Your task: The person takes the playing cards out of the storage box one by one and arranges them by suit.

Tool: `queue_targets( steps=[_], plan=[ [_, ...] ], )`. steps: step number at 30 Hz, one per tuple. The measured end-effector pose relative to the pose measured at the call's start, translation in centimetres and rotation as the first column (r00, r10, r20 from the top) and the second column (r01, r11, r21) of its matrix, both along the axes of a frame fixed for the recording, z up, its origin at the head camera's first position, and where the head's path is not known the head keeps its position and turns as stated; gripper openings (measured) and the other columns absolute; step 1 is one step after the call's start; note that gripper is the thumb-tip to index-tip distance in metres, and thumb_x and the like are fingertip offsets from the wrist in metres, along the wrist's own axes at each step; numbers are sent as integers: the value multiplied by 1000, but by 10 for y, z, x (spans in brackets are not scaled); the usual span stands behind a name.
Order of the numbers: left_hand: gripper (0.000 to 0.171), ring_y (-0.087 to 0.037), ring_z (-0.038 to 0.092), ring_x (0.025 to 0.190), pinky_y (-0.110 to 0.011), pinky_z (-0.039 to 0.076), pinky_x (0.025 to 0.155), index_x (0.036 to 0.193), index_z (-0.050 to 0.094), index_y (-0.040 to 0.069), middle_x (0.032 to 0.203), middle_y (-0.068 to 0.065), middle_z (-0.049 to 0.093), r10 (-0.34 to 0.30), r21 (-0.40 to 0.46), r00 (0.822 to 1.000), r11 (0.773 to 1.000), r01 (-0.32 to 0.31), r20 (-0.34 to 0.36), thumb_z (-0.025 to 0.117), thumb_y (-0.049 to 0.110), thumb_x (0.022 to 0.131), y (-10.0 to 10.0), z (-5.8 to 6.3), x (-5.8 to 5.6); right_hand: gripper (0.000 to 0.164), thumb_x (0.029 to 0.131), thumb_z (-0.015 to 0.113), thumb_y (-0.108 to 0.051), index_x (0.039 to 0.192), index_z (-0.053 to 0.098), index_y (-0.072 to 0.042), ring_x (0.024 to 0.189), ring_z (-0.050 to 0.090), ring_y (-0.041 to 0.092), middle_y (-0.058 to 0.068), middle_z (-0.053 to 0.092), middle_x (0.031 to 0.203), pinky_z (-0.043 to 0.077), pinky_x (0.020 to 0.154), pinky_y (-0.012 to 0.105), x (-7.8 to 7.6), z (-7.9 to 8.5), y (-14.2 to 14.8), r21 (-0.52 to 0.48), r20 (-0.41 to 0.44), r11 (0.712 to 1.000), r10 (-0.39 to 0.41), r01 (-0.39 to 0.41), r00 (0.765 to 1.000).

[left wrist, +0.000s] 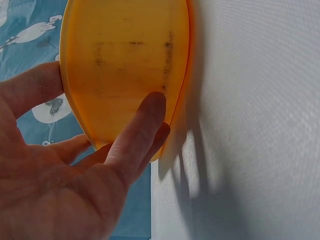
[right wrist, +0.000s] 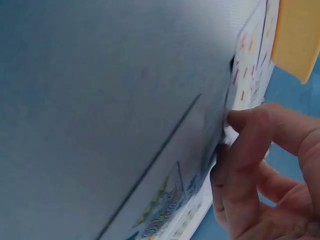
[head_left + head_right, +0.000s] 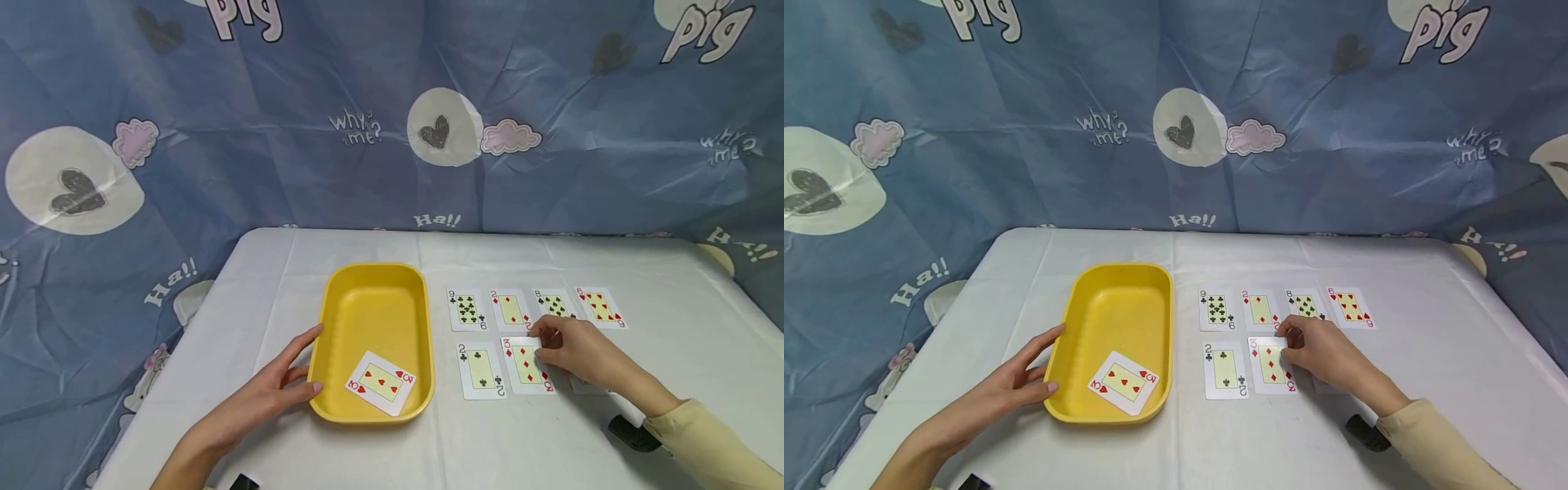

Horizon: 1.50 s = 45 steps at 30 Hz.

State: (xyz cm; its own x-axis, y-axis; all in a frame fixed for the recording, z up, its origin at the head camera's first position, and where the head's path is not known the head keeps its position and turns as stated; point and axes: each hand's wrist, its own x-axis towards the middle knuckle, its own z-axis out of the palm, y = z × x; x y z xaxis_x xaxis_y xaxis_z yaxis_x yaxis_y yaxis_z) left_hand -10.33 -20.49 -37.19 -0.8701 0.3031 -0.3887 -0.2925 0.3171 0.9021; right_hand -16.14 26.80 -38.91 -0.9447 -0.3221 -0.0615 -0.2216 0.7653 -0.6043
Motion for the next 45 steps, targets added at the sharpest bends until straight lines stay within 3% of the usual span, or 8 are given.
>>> queue_targets(
  steps=[9, 12, 16, 23, 29, 35, 39, 45],
  plan=[
    [78, -27, 50, 127, -65, 30, 103, 155, 23, 38, 154, -12, 34, 7, -6, 1000, 1000, -7, 3, 69, 27, 92, 0, 1, 1, 27, 87, 67, 3, 110, 63, -10, 50, 51, 13, 4, 56, 85, 46, 43, 30, 3, 1, -1, -85, -95, 996, -30, 22, 995],
    [78, -27, 51, 126, -65, 30, 103, 155, 22, 38, 153, -14, 36, 0, -3, 1000, 1000, 0, 0, 68, 27, 93, 0, 2, 1, 27, 87, 68, 4, 110, 64, -10, 60, 55, 12, 3, 58, 85, 47, 45, 29, 2, 2, -4, -124, -195, 992, -36, 11, 980],
    [78, -27, 51, 126, -65, 29, 103, 155, 21, 38, 152, -15, 37, -4, 2, 1000, 1000, 4, -1, 68, 28, 93, -1, 2, 0, 26, 88, 69, 3, 110, 64, -11, 79, 62, 16, 3, 63, 93, 53, 57, 29, -1, 7, -15, -228, -222, 973, -7, -45, 975],
    [79, -27, 50, 127, -64, 30, 103, 156, 19, 37, 152, -16, 38, -14, 9, 1000, 1000, 14, -3, 68, 28, 94, -2, 2, -1, 30, 88, 65, 10, 113, 64, -5, 95, 62, 21, 19, 60, 113, 55, 74, 31, -5, 14, -57, -505, -195, 833, 145, -226, 970],
    [78, -27, 51, 126, -67, 29, 101, 155, 21, 37, 150, -14, 40, -6, -9, 1000, 1000, 6, 5, 68, 29, 93, -1, 0, 0, 32, 90, 68, 2, 119, 64, -11, 110, 58, 26, 12, 59, 124, 52, 87, 36, 0, 17, -101, -575, -165, 752, 280, -323, 946],
    [79, -27, 51, 126, -69, 27, 102, 155, 21, 38, 147, -14, 45, -6, -9, 1000, 1000, 6, 6, 68, 30, 93, -1, 0, 0, 38, 90, 70, 0, 124, 62, -12, 117, 54, 26, 10, 57, 129, 52, 88, 35, -1, 21, -133, -534, -204, 699, 439, -475, 875],
    [79, -27, 51, 127, -67, 27, 102, 155, 20, 38, 148, -15, 44, -8, -10, 1000, 1000, 8, 3, 68, 30, 93, -2, 1, 1, 45, 91, 70, -3, 130, 58, -21, 116, 55, 21, -5, 55, 132, 50, 91, 32, -7, 28, -153, -405, -193, 719, 537, -565, 822],
    [79, -28, 49, 128, -67, 27, 103, 156, 19, 37, 150, -14, 40, -26, 3, 1000, 1000, 26, -3, 67, 30, 94, -1, 0, 1, 52, 92, 68, -5, 138, 50, -23, 120, 55, 20, -2, 56, 134, 49, 92, 30, -27, 37, -186, -280, -19, 691, 690, -666, 724]
  ],
)
